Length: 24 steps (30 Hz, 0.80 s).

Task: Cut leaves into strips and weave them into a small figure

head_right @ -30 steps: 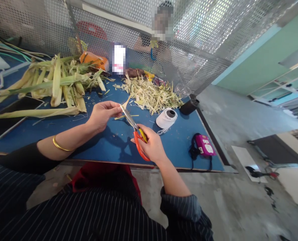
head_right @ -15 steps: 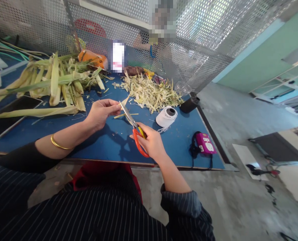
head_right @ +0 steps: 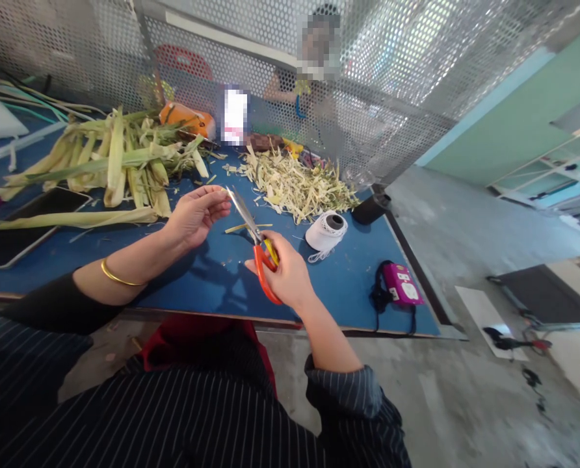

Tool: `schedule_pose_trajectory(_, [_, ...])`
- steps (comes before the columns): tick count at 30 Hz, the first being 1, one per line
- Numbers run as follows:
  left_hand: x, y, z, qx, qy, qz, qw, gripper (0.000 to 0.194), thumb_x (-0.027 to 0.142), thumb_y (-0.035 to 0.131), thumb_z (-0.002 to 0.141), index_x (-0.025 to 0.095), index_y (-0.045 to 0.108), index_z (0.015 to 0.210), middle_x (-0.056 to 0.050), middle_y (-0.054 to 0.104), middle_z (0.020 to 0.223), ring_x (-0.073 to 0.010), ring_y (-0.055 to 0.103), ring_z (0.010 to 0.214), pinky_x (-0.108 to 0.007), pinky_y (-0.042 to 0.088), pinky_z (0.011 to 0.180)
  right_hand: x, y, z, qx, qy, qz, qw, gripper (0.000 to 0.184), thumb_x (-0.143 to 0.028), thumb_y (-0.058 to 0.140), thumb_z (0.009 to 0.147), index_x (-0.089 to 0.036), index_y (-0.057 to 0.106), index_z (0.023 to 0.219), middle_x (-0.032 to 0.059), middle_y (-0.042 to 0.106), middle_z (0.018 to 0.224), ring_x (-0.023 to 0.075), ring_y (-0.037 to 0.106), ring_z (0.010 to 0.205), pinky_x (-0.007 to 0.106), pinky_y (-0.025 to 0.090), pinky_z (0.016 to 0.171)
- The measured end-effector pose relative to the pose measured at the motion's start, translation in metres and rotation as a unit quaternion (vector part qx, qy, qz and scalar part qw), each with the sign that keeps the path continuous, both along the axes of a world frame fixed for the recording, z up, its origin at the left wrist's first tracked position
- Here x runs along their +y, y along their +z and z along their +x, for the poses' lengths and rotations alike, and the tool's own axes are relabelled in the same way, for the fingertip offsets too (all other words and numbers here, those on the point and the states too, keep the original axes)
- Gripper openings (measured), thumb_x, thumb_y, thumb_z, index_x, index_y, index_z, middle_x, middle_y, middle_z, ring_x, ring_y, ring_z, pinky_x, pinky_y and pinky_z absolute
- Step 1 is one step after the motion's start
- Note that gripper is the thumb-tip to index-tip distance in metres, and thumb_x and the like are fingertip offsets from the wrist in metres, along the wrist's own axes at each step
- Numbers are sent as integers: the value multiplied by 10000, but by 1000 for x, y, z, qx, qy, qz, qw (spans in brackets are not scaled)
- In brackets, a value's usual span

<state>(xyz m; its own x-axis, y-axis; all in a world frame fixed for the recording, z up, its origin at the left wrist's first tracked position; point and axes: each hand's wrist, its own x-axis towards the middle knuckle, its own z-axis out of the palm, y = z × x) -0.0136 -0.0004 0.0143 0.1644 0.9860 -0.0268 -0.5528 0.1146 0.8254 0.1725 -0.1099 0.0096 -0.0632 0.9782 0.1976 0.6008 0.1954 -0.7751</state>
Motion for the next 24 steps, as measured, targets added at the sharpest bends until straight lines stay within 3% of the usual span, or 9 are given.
schedule_pose_trajectory(5, [-4, 5, 1, -84, -32, -86, 992, 5, 116, 664, 780, 118, 663, 776, -9, 703, 744, -69, 657, 643, -168, 544, 634, -5, -3, -12, -170, -98, 89, 977, 596, -561, 655, 738, -212, 538, 1207, 74, 632, 977, 207, 618, 805, 315, 476, 716])
schedule_pose_trajectory(9, [-9, 10, 3, -111, -45, -145, 982, 91, 88, 587, 834, 90, 666, 789, -21, 699, 708, -69, 646, 608, -177, 544, 636, -1, -8, -22, -235, -122, 136, 955, 581, -578, 610, 770, -207, 539, 1211, 71, 616, 918, 201, 605, 731, 304, 449, 646])
schedule_pose_trajectory(24, [-12, 6, 6, -137, -64, -150, 977, 127, 93, 588, 829, 113, 650, 721, -10, 664, 644, -67, 623, 574, -167, 533, 595, 0, -10, -28, -281, -114, 143, 942, 581, -557, 530, 846, -177, 486, 1283, 93, 624, 960, 201, 611, 711, 297, 429, 606])
